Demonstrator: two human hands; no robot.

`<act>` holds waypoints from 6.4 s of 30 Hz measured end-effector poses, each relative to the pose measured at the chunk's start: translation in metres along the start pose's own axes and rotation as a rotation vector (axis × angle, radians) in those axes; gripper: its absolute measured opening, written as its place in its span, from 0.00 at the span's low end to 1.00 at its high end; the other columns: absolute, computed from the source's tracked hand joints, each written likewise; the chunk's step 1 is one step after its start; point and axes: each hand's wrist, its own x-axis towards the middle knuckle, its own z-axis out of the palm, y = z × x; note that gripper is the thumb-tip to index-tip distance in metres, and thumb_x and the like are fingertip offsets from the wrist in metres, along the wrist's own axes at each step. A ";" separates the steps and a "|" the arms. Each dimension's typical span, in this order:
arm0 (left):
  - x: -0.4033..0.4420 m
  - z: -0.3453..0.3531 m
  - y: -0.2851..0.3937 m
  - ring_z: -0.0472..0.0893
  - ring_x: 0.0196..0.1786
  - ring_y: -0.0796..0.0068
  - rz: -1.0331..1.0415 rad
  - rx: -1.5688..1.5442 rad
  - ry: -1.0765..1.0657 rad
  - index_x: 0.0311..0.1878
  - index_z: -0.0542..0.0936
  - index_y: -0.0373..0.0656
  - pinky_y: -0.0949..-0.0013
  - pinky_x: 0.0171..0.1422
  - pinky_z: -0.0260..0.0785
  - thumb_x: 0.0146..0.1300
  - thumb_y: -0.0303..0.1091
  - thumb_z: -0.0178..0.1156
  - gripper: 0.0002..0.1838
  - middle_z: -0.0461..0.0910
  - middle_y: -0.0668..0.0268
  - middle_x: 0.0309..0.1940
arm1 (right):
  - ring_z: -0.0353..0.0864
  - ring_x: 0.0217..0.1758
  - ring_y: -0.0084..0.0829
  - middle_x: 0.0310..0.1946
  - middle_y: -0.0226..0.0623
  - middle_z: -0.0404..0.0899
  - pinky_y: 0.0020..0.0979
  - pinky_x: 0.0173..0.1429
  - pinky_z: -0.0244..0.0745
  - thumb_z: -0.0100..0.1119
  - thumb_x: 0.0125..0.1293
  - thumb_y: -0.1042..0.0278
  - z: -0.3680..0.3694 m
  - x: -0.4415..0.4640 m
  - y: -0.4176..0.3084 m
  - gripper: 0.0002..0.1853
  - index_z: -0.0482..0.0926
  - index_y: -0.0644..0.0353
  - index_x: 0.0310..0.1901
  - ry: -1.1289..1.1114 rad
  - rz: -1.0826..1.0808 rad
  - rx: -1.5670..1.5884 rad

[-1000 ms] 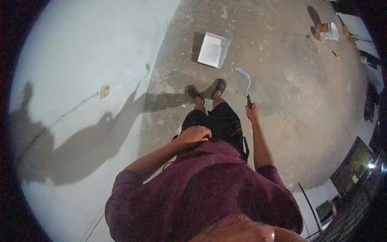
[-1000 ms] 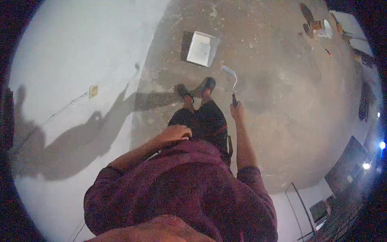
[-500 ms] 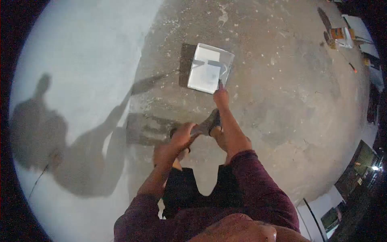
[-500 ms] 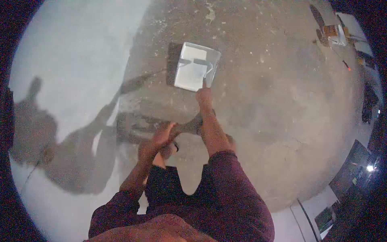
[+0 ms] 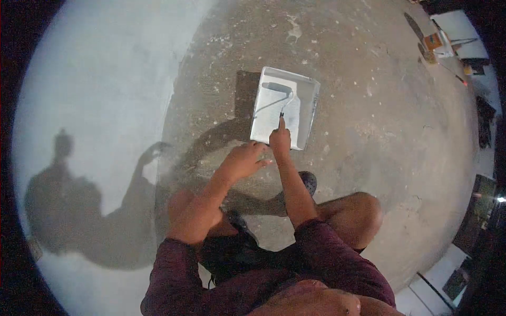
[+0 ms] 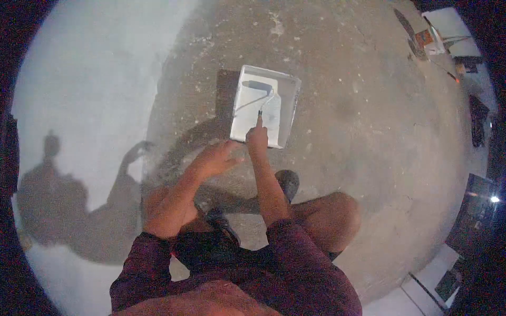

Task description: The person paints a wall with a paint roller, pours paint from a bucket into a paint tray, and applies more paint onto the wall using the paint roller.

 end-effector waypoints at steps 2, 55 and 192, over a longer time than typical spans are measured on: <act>0.003 0.000 -0.003 0.74 0.59 0.49 -0.020 -0.068 -0.041 0.59 0.71 0.40 0.53 0.64 0.66 0.64 0.51 0.57 0.28 0.73 0.50 0.57 | 0.79 0.36 0.55 0.33 0.58 0.77 0.50 0.43 0.75 0.50 0.60 0.70 0.011 0.000 0.009 0.34 0.56 0.53 0.70 0.055 -0.078 0.015; 0.004 -0.007 -0.029 0.78 0.53 0.53 0.165 0.012 -0.068 0.53 0.76 0.41 0.54 0.57 0.70 0.66 0.46 0.56 0.21 0.77 0.51 0.51 | 0.80 0.33 0.55 0.32 0.58 0.80 0.50 0.40 0.75 0.52 0.61 0.69 -0.018 -0.125 0.043 0.38 0.49 0.56 0.72 -0.133 -0.136 -0.356; -0.119 -0.061 0.001 0.64 0.67 0.42 0.065 -0.083 0.794 0.53 0.72 0.39 0.46 0.66 0.61 0.62 0.49 0.61 0.25 0.58 0.45 0.68 | 0.64 0.15 0.19 0.18 0.25 0.65 0.25 0.16 0.61 0.48 0.72 0.65 0.071 -0.014 -0.364 0.28 0.57 0.53 0.71 -0.551 -0.474 0.956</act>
